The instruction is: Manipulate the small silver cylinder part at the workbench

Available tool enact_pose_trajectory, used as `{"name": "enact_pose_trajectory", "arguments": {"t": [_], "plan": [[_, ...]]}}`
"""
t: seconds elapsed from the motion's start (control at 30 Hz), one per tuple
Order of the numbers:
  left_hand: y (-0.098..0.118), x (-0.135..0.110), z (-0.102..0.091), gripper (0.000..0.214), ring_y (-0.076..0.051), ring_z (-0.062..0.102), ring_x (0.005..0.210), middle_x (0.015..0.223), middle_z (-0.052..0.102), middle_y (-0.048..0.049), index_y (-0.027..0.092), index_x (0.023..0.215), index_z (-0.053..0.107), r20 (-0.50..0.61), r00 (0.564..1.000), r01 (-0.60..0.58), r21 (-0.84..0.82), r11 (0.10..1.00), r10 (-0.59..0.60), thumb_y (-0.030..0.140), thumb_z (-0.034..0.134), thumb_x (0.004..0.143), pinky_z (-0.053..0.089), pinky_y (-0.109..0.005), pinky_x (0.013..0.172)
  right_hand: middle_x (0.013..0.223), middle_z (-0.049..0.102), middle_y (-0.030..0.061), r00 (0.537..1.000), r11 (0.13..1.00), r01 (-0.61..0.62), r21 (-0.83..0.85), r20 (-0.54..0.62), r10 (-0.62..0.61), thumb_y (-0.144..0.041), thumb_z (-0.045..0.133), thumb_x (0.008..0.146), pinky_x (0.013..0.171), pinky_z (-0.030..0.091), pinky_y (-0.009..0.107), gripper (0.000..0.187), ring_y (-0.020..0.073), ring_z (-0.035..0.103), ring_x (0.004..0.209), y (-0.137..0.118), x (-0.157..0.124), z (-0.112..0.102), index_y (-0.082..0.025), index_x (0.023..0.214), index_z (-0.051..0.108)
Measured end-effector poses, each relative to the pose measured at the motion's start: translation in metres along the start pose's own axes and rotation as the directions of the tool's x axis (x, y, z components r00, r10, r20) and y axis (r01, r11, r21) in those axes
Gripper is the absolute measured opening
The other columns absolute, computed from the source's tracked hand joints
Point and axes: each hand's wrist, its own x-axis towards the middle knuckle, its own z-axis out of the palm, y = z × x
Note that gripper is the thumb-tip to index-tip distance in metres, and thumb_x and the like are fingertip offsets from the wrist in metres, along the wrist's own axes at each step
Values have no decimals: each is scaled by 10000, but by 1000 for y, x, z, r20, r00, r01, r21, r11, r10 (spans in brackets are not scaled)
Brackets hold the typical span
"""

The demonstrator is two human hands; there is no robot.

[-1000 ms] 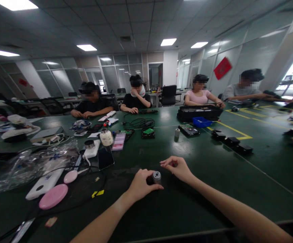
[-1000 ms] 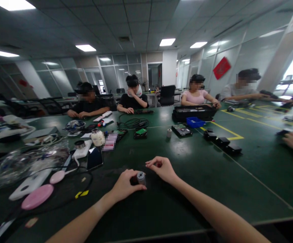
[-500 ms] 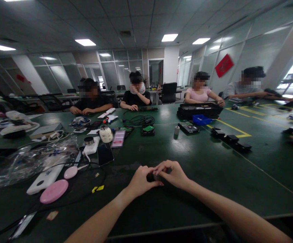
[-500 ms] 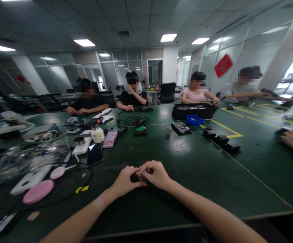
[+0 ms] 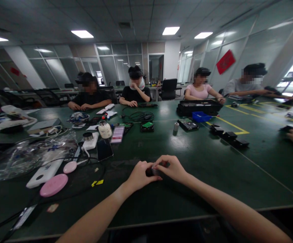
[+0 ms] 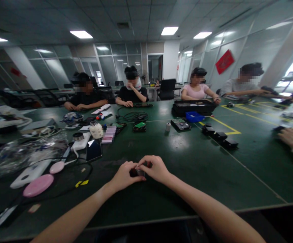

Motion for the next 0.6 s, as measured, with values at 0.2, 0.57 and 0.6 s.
{"name": "enact_pose_trajectory", "arguments": {"t": [0.2,0.57,0.6], "plan": [[1,0,1,375,-183,581,705,762,649,4,207,874,695,-3,1000,-20,-2,1000,20,546,737,720,366,-277,669,716,683,2,998,998,-54,31,-39,55,-375,778,719,488,400,220,244,111,524,541,-1,1,-4,-191,861,706],[-1,0,2,457,-196,581,714,783,662,-13,201,968,699,-2,1000,-21,5,1000,21,575,731,708,381,-282,656,857,727,39,999,997,24,71,43,-27,-274,639,843,557,471,228,168,115,584,592,-1,-7,-3,-187,968,711],[0,0,3,449,-196,583,712,779,662,-13,200,957,702,-1,1000,-20,5,1000,20,571,735,706,384,-283,659,833,728,34,1000,997,14,72,21,-16,-272,654,831,548,466,226,152,112,579,577,0,-6,-2,-188,941,718]]}}
